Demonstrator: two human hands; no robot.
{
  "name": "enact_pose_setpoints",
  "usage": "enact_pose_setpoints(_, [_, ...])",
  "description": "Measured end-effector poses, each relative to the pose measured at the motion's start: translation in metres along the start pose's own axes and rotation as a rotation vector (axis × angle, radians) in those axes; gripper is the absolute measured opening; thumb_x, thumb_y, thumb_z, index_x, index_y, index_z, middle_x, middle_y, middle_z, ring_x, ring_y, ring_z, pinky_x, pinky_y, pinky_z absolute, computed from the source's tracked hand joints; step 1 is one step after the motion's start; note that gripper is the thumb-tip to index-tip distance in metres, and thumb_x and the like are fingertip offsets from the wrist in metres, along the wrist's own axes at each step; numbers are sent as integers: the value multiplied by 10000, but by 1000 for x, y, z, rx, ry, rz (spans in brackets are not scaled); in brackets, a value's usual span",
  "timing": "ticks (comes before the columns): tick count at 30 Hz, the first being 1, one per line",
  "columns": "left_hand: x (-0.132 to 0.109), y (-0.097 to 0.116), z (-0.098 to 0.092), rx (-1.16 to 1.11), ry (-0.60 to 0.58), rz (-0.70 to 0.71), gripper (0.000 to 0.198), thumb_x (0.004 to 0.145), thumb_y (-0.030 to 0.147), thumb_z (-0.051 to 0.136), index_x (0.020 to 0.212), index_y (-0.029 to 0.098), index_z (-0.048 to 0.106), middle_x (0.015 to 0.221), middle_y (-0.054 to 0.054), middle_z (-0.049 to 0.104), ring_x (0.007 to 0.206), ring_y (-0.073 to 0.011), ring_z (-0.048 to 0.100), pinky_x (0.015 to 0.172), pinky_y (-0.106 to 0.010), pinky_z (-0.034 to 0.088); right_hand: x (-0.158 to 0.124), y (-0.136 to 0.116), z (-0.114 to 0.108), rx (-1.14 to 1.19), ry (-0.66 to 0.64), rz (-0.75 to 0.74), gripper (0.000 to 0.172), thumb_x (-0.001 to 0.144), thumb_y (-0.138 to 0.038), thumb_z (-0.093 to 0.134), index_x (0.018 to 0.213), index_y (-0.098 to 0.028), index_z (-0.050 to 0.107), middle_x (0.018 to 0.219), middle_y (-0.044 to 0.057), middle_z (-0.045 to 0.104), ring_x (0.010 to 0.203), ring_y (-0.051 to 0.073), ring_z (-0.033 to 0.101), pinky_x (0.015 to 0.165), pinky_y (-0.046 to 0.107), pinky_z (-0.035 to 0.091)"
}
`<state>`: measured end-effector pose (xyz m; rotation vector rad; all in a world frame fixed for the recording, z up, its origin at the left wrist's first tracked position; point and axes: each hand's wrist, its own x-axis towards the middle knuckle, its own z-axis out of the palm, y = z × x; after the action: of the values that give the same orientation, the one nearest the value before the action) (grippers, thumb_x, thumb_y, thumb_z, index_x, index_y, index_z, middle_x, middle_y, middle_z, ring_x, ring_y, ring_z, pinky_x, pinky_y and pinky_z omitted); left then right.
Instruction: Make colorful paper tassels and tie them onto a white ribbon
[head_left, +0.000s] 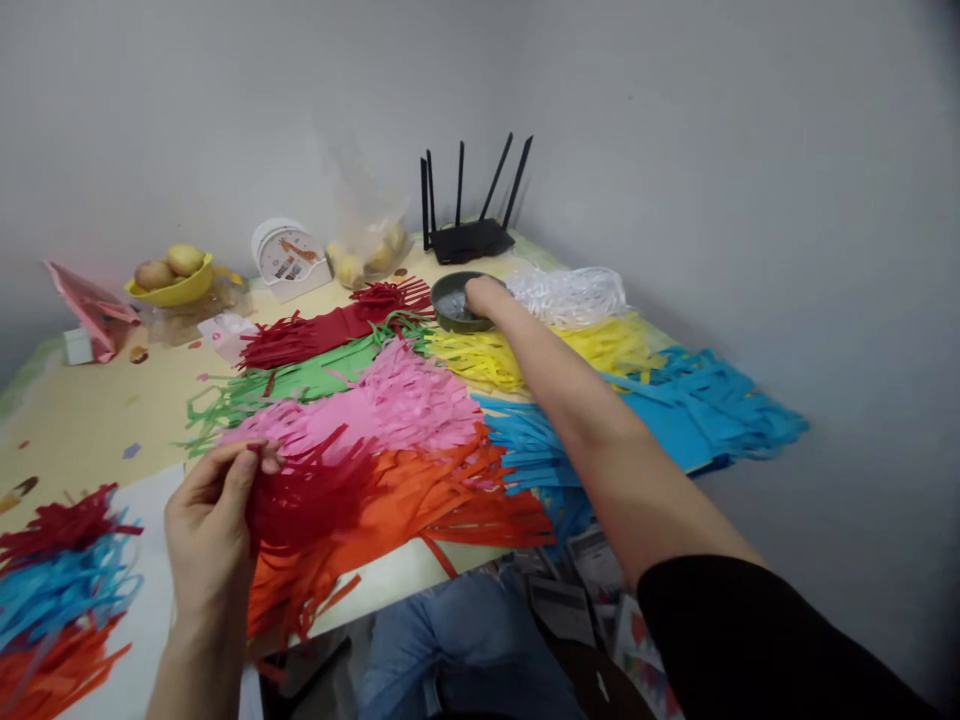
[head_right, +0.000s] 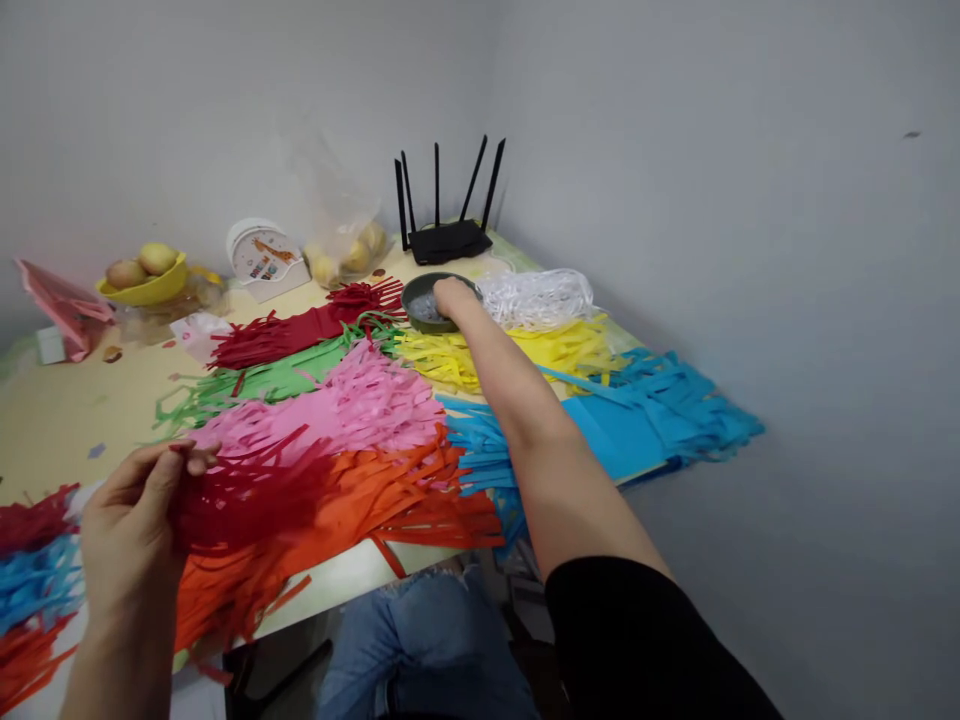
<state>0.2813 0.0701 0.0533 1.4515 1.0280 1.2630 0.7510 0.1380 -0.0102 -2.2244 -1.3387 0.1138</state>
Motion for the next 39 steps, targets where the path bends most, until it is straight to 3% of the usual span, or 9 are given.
enact_pose_setpoints(3, [3, -1, -1, -19, 16, -38, 247, 756, 393, 837, 879, 207, 732, 712, 29, 683, 737, -110, 656, 785, -200, 535, -12, -15, -14, 70, 66, 32, 150, 938, -144, 581, 1003, -72, 695, 960, 165, 747, 979, 241, 720, 961, 403, 540])
enact_pose_setpoints(6, [6, 0, 7, 4, -50, -37, 229, 751, 352, 828, 888, 193, 737, 720, 12, 709, 708, -108, 664, 729, -193, 526, -45, -56, -22, 318, 66, -66, 191, 952, -182, 543, 1083, -112, 663, 920, 97, 768, 802, 152, 738, 819, 291, 583])
enact_pose_setpoints(8, [6, 5, 18, 20, -98, 15, 195, 761, 322, 804, 878, 182, 734, 720, 1, 718, 689, -113, 671, 707, -203, 528, -80, -93, -22, 726, -13, -227, 146, 893, -236, 645, 995, -134, 665, 865, 70, 773, 737, 134, 734, 748, 258, 589])
enact_pose_setpoints(10, [4, 12, 29, 42, -135, 101, 159, 785, 304, 770, 866, 174, 727, 719, -7, 720, 671, -123, 677, 680, -218, 535, -121, -129, -21, 964, -142, -390, 202, 832, -309, 733, 933, -147, 670, 817, 52, 770, 726, 136, 732, 719, 249, 590])
enact_pose_setpoints(15, [-7, 24, 42, 162, -182, 345, 110, 857, 271, 703, 883, 170, 736, 753, -22, 741, 689, -133, 694, 666, -229, 544, -201, -182, -26, 986, -281, -580, 224, 841, -351, 733, 919, -146, 688, 801, 41, 771, 687, 126, 723, 675, 226, 576])
enact_pose_setpoints(19, [-19, 27, 34, 254, -181, 431, 87, 874, 222, 682, 897, 177, 753, 822, -28, 768, 750, -134, 710, 708, -227, 553, -223, -193, -30, 1003, -309, -592, 228, 848, -360, 735, 907, -145, 687, 829, 48, 784, 759, 146, 752, 702, 228, 582])
enact_pose_setpoints(27, [-41, 43, 23, 305, -149, 437, 74, 865, 230, 680, 839, 178, 726, 783, -15, 747, 681, -124, 676, 643, -218, 533, -242, -202, -32, 1204, -408, -494, 266, 765, -351, 823, 887, -149, 701, 811, 40, 770, 749, 137, 740, 730, 245, 600])
enact_pose_setpoints(33, [-49, 46, 20, 315, -155, 447, 63, 855, 214, 673, 830, 182, 721, 754, -6, 729, 643, -114, 644, 594, -209, 496, -251, -205, -35, 1286, -436, -458, 312, 748, -401, 841, 833, -138, 698, 694, 26, 730, 615, 112, 680, 627, 231, 576])
enact_pose_setpoints(39, [-49, 44, 13, 418, -199, 530, 77, 882, 216, 655, 847, 190, 718, 796, -13, 737, 691, -134, 649, 673, -251, 496, -258, -205, -35, 1229, -387, -482, 324, 801, -438, 793, 858, -138, 684, 700, 31, 727, 619, 106, 674, 620, 217, 553])
